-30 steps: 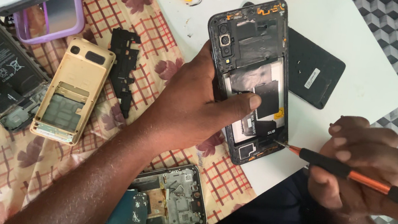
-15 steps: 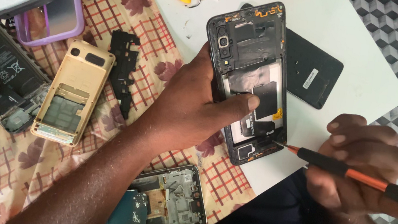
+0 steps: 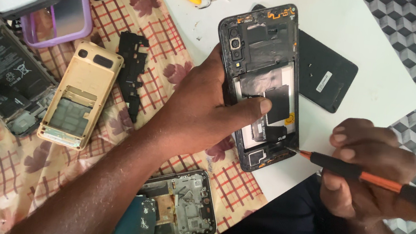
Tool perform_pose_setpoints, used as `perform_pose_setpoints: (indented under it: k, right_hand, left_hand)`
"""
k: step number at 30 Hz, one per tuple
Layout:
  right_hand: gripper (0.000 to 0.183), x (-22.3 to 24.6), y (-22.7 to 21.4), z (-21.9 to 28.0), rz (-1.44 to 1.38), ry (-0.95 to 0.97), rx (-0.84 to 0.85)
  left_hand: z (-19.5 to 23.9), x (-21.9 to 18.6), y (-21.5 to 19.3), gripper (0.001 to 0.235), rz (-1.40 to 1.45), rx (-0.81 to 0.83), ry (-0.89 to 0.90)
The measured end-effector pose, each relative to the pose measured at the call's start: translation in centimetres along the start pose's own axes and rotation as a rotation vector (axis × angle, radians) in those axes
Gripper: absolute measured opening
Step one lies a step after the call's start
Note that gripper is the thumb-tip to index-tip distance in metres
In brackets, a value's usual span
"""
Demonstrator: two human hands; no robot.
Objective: The person uses a screwdriver to remove screws from a disassembled smartphone chassis and then uses a toothbrush to clean the interior of a gold-colored phone frame. The person handles the phone chassis and frame while working at a cluttered table.
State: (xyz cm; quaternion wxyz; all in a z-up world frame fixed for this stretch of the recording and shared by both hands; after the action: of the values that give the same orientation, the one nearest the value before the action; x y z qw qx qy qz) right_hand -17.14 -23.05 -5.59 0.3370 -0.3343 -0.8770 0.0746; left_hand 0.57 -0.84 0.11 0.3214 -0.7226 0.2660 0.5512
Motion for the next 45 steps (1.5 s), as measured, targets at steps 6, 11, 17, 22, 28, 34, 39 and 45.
perform_pose_setpoints:
  k: [6, 11, 17, 22, 28, 34, 39, 45]
  right_hand:
    - [0.058, 0.5, 0.3, -0.1, -0.135, 0.153, -0.139]
    - [0.022, 1.5, -0.4, -3.0, -0.352, 0.434, -0.190]
    - [0.019, 3.2, 0.4, -6.4, -0.150, 0.702, 0.162]
    - [0.013, 2.9, 1.8, -6.6, -0.161, 0.796, 0.283]
    - [0.012, 3.5, 3.0, -6.7, -0.198, 0.795, 0.323]
    - [0.027, 4.4, 4.5, -7.8, -0.274, 0.862, 0.358]
    - [0.027, 4.5, 5.2, -8.2, -0.257, 0.807, 0.365]
    - [0.020, 3.7, 4.9, -8.9, -0.185, 0.879, 0.492]
  left_hand:
    - [0.2, 0.1, 0.1, 0.067, 0.034, -0.064, 0.070]
    - [0.3, 0.3, 0.0, 0.066, 0.193, -0.075, 0.043]
    - [0.4, 1.4, 0.0, 0.075, 0.503, -0.133, 0.018]
    - [0.4, 1.7, 0.1, 0.076, 0.689, -0.170, 0.142]
    - [0.3, 0.9, -0.1, 0.090, 0.771, -0.247, 0.186]
    - [0.4, -0.2, 0.1, 0.104, 0.658, -0.343, 0.249]
    - [0.6, -0.5, 0.1, 0.118, 0.551, -0.338, 0.292]
    - [1.1, -0.9, 0.2, 0.119, 0.458, -0.321, 0.352]
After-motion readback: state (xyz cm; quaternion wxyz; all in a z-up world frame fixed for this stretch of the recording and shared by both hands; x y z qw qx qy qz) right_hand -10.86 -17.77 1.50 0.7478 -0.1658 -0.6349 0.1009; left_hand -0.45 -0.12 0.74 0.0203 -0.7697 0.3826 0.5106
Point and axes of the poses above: each hand's wrist, its own z-axis away from the middle knuckle, its own y-axis out of the palm, x = y × z, the point moved 1 cm from there along -z, towards the middle knuckle, and after that the axes turned 9 degrees about y, right-handed, at the moved point
